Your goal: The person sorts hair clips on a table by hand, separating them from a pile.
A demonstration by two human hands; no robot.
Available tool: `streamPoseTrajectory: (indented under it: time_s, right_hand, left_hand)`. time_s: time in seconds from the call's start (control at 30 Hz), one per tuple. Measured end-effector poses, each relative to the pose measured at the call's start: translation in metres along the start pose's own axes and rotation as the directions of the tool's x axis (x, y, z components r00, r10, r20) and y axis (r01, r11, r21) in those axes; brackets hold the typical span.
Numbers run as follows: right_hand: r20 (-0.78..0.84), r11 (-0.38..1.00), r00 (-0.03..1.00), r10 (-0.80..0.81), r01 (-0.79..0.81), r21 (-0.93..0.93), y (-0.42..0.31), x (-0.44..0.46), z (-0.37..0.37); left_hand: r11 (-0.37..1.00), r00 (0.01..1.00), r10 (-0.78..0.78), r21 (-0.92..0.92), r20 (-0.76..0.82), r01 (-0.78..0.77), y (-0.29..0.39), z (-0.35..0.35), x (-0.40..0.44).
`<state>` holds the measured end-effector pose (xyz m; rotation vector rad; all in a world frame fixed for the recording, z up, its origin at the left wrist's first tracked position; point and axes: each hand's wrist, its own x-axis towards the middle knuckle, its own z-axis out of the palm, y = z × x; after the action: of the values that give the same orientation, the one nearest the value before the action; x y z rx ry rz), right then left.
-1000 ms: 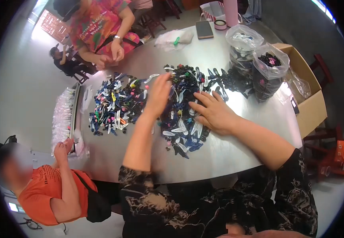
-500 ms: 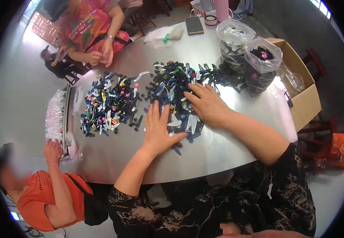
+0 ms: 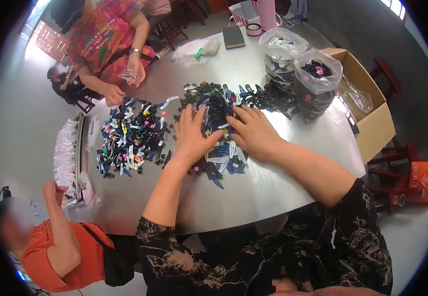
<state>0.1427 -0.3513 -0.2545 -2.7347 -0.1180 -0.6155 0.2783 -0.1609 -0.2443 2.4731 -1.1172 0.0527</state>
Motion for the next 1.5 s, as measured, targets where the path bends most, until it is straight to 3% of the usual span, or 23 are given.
streamPoseTrajectory:
  time_s: [0.17, 0.33, 0.43, 0.53, 0.6, 0.63, 0.7, 0.73, 0.77, 0.8, 0.87, 0.9, 0.93, 1.03, 1.1, 1.2, 1.23, 1.33, 1.47, 1.5]
  right_hand:
    - [0.066, 0.996, 0.997, 0.043, -0.047, 0.072, -0.006, 0.003, -0.008]
    - [0.123, 0.995, 0.992, 0.018, -0.030, 0.095, -0.012, 0.002, -0.011]
    - [0.174, 0.997, 0.985, 0.007, -0.021, 0.078, -0.014, 0.002, -0.012]
    - [0.150, 0.996, 0.988, -0.019, 0.005, 0.095, -0.012, 0.001, -0.009]
    - [0.018, 0.990, 0.994, -0.109, 0.107, 0.093, -0.009, -0.002, -0.008]
    - [0.022, 0.990, 0.994, -0.104, 0.102, 0.097, -0.008, -0.002, -0.008]
    - [-0.165, 0.989, 0.982, -0.089, 0.107, 0.101, -0.004, 0.003, -0.010]
    - [-0.165, 0.989, 0.982, -0.088, 0.106, 0.103, 0.000, 0.005, -0.010]
    - [-0.109, 0.985, 0.994, 0.011, 0.008, 0.170, 0.004, 0.007, -0.009]
    - [-0.047, 0.969, 0.993, 0.106, -0.093, 0.231, 0.008, 0.009, -0.009]
    - [-0.027, 0.951, 0.990, 0.138, -0.125, 0.283, 0.015, 0.010, -0.007]
    - [-0.116, 0.968, 0.987, 0.111, -0.081, 0.236, 0.019, 0.009, -0.001]
    - [-0.203, 0.982, 0.976, 0.077, -0.039, 0.185, 0.020, 0.008, 0.002]
    - [-0.197, 0.987, 0.980, 0.042, -0.010, 0.163, 0.019, 0.007, 0.005]
    - [-0.197, 0.987, 0.980, 0.043, -0.011, 0.161, 0.018, 0.007, 0.006]
    - [-0.199, 0.985, 0.979, 0.040, -0.005, 0.175, 0.017, 0.009, 0.007]
    - [-0.197, 0.981, 0.980, 0.039, 0.000, 0.195, 0.017, 0.009, 0.006]
    - [-0.174, 0.966, 0.984, 0.042, 0.004, 0.258, 0.016, 0.008, 0.005]
    - [-0.177, 0.957, 0.984, -0.018, 0.068, 0.281, 0.014, 0.008, 0.003]
    - [-0.170, 0.951, 0.985, -0.023, 0.074, 0.299, 0.013, 0.008, 0.002]
  left_hand:
    - [0.996, 0.997, 0.061, 0.068, 0.037, -0.064, 0.005, 0.007, 0.020]
    - [0.997, 0.987, 0.056, -0.058, 0.148, -0.048, -0.011, 0.000, 0.040]
    - [0.998, 0.996, 0.019, -0.054, 0.085, -0.015, -0.014, 0.014, 0.059]
    - [0.999, 0.998, 0.009, 0.050, 0.054, -0.012, -0.002, 0.024, 0.071]
    - [0.996, 0.995, 0.007, 0.088, 0.101, -0.016, 0.008, 0.024, 0.075]
    - [0.995, 0.991, 0.022, 0.091, 0.131, -0.034, 0.008, 0.025, 0.076]
    - [0.993, 0.986, 0.076, 0.083, 0.145, -0.089, -0.004, 0.028, 0.081]
    - [0.986, 0.979, 0.135, 0.074, 0.155, -0.147, -0.010, 0.029, 0.082]
    - [0.988, 0.988, 0.150, -0.040, 0.022, -0.150, -0.004, 0.020, 0.074]
    - [0.988, 0.988, 0.151, -0.041, 0.026, -0.150, -0.001, 0.010, 0.066]
    - [0.944, 0.986, 0.134, -0.290, -0.098, -0.157, -0.003, -0.007, 0.050]
    - [0.951, 0.984, 0.091, -0.278, -0.156, -0.132, 0.002, -0.011, 0.034]
    - [0.952, 0.984, 0.088, -0.278, -0.155, -0.129, 0.003, -0.017, 0.018]
    - [0.939, 0.987, 0.146, -0.305, -0.071, -0.160, 0.004, -0.033, -0.027]
    - [0.926, 0.996, 0.079, -0.373, 0.040, -0.059, 0.015, -0.044, -0.052]
    - [0.944, 0.998, 0.066, -0.325, 0.023, -0.055, 0.033, -0.042, -0.074]
    - [0.953, 0.990, 0.138, -0.269, -0.021, -0.139, 0.035, -0.038, -0.076]
    - [0.972, 0.985, 0.169, -0.156, -0.038, -0.173, 0.046, -0.032, -0.073]
    - [0.961, 0.987, 0.153, -0.226, -0.042, -0.159, 0.035, -0.032, -0.065]
    - [0.935, 0.997, 0.055, -0.347, -0.053, -0.070, 0.035, -0.032, -0.067]
